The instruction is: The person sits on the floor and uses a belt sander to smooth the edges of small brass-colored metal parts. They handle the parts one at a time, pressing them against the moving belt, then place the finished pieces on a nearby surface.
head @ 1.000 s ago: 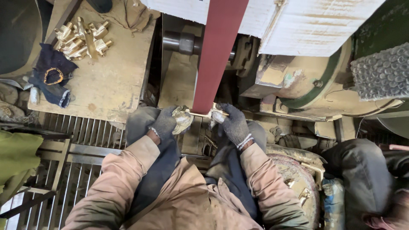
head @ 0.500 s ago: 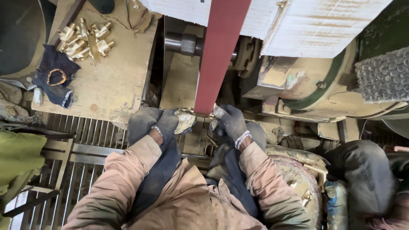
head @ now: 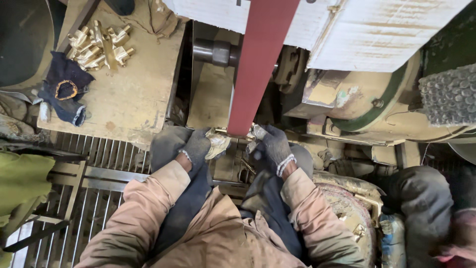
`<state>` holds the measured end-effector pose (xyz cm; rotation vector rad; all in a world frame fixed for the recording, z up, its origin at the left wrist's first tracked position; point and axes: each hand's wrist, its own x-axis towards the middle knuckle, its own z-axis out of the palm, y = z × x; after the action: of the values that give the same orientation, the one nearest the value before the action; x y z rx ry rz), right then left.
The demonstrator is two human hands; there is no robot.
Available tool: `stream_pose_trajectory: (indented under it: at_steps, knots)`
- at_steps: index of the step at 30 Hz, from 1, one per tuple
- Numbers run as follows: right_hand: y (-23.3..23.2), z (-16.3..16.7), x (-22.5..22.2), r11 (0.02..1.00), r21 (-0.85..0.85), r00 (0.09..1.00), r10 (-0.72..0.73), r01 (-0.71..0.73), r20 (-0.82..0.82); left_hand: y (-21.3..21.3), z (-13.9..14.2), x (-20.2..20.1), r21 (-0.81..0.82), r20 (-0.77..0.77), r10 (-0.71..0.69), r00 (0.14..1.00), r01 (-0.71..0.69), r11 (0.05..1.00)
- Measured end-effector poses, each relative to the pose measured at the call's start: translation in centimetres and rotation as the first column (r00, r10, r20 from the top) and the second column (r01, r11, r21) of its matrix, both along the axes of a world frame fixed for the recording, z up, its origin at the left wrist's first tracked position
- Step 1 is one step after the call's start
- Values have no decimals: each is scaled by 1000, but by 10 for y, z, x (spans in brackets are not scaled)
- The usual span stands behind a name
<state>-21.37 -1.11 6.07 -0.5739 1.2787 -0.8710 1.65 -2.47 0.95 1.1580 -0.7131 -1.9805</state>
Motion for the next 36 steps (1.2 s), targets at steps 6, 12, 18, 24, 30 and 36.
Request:
stream_pose_trajectory:
  at_steps: [6,12,18,24,30,36]
  knots:
    - [16,2,-3,956,-287,997,50,-64,-55,7,-2,5,-53,-35,77,996,-79,995]
    - [14,-2,-5,984,-178,999,32,-31,6,13,-7,4,-205,-26,39,999,-44,978]
    - [0,-10,-6,995,68,981,-86,76,171,12,-11,-2,-196,76,31,997,-16,981]
    - [0,-18,-14,992,116,979,-60,38,192,14,-9,-5,-207,-25,3,1000,-8,978]
    - [22,3,-17,997,64,982,-46,35,186,27,5,1,-27,-217,-34,976,29,999]
    - [99,44,-12,979,-205,1000,-4,-3,-31,58,32,20,-296,96,-222,970,241,924]
